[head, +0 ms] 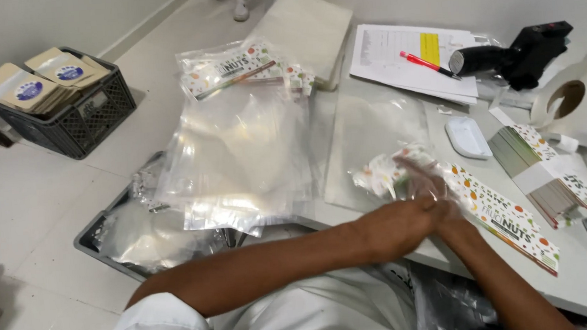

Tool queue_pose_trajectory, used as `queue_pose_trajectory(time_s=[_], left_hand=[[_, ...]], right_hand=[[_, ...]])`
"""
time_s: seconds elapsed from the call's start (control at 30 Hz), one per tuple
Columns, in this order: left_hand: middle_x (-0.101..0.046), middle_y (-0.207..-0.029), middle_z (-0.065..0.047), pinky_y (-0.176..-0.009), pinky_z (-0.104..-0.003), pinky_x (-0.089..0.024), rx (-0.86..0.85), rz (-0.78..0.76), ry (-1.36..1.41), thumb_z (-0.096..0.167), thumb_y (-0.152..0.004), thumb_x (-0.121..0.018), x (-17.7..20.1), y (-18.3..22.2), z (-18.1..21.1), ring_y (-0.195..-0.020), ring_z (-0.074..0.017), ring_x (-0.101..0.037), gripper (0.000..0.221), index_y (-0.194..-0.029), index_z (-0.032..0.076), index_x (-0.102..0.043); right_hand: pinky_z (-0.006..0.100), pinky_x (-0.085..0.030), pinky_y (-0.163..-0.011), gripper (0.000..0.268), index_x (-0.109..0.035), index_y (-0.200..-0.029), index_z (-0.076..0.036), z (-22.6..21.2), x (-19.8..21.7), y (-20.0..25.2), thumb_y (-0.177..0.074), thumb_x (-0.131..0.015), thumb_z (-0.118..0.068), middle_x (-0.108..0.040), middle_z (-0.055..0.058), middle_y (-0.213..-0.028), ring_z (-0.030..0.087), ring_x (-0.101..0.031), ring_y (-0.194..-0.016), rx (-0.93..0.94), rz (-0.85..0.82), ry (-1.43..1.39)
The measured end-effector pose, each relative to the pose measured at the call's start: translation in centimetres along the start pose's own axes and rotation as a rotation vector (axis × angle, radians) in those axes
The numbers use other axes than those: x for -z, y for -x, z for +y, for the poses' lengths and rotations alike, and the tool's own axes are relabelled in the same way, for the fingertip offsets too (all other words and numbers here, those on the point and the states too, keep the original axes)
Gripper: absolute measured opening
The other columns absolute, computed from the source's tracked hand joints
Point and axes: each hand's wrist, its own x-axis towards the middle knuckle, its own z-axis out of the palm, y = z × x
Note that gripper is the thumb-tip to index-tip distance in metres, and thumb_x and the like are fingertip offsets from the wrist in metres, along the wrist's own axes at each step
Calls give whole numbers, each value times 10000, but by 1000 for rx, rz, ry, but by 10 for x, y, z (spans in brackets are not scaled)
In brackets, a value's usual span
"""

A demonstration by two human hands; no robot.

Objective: The person repeatedly places small rectangular boxes labeled 'FRUCINUTS' into clear plastic bags on a white table, then moves the filled bags to a stack on the left. The person handles the boxes and bags by hand without using tools.

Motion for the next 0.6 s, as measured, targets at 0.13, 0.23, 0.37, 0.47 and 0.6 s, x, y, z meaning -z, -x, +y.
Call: queue_pose_trajectory(time_s=[0.13,0.23,0.37,0.47,0.6], left_hand=[[-524,-1429,-389,-1000,-498,-552,-110,-85,62,-171,-891,-512,-37,-9,-7,-1250,-483,-613,580,-1457,-168,-384],[-597,-1283,-347,-796,-517,-543,7,-170,89,-85,-919,-547,-12,-7,10,-1064,-474,-653,576,-1463,-119,-363],[-511,-1252,-289,-578,-544,-498,55,-178,28,-138,-905,-514,4,7,7,-832,-484,-642,608,-1488,-113,-343],[-578,-1131,-247,-683,-483,-499,26,-244,25,-30,-972,-529,-8,18,1,-899,-413,-642,570,-1503,-54,-320],[-621,-1064,-189,-771,-478,-534,-31,33,-86,284,-1024,-485,10,27,14,-908,-376,-668,387,-1270,-1,-574]], right_hand=[[302,-387,-1157,435,-483,-1493,-72,44,-33,-15,-1060,-468,-109,-605,41,-1403,100,-598,-1204,-50,302,-158],[296,-445,-1078,365,-536,-1408,-56,48,-45,-34,-1049,-556,-118,-638,54,-1294,133,-632,-1120,117,430,18],[290,-503,-999,304,-588,-1324,-39,45,-62,-60,-1038,-644,-124,-670,68,-1185,167,-666,-1036,280,542,197],[286,-561,-920,256,-640,-1239,-21,28,-65,-59,-1027,-733,-129,-703,81,-1075,201,-699,-951,422,636,384],[412,-284,-1242,720,-535,-1503,-108,14,-55,-60,-1050,-430,-657,-511,126,-1558,250,-416,-1483,-473,109,499]])
